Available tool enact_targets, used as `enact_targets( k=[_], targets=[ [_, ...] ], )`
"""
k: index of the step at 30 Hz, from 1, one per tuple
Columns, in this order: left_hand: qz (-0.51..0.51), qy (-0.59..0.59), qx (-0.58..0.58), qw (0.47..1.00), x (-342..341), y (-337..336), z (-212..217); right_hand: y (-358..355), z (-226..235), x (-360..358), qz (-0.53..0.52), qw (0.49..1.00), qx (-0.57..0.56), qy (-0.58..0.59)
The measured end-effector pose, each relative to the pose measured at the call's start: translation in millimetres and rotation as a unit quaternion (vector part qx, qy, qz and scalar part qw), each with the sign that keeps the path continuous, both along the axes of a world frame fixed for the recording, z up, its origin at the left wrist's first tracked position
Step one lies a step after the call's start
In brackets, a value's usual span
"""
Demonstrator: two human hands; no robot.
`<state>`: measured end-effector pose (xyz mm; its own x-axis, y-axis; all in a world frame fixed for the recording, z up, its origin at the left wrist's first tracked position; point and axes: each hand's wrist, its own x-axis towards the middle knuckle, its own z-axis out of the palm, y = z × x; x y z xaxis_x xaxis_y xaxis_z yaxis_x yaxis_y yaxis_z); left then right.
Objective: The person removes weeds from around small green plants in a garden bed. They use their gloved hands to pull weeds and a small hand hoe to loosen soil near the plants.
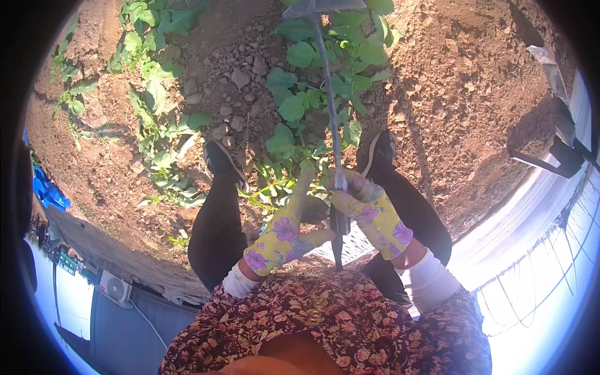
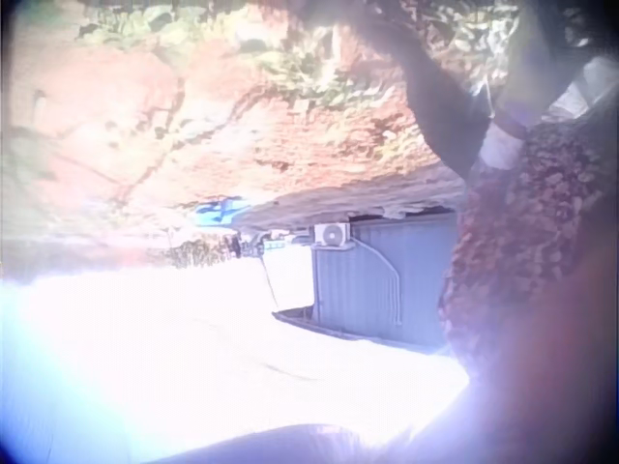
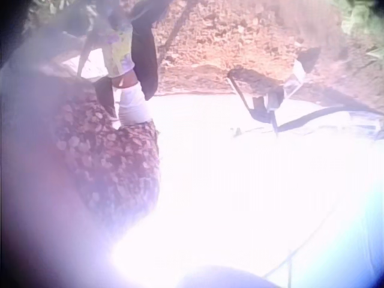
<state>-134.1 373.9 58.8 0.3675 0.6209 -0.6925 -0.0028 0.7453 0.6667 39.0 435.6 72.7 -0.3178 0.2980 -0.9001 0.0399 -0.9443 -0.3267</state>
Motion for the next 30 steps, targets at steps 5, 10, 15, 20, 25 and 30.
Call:
enact_targets(
  k=[5,10,15,20,25,30],
  targets=[
    [0.184,-0.163,-0.118,0.962,36,18,15,-9,2,1,0.026,0.999,-0.029,0.030],
    [0.146,-0.140,-0.194,0.960,69,17,22,6,-1,83,0.113,0.933,0.337,0.060],
    [0.154,0.023,-0.218,0.963,84,9,68,-56,-2,269,-0.305,0.890,0.120,-0.317],
    [0.108,0.151,-0.235,0.954,68,-1,95,-307,-67,392,0.249,0.848,-0.100,-0.457],
    [0.137,0.250,-0.262,0.922,58,-24,112,-420,-83,351,0.376,0.811,-0.208,-0.397],
    [0.141,0.284,-0.271,0.909,46,-20,109,-446,-53,312,0.259,0.838,-0.298,-0.377]
  ],
)
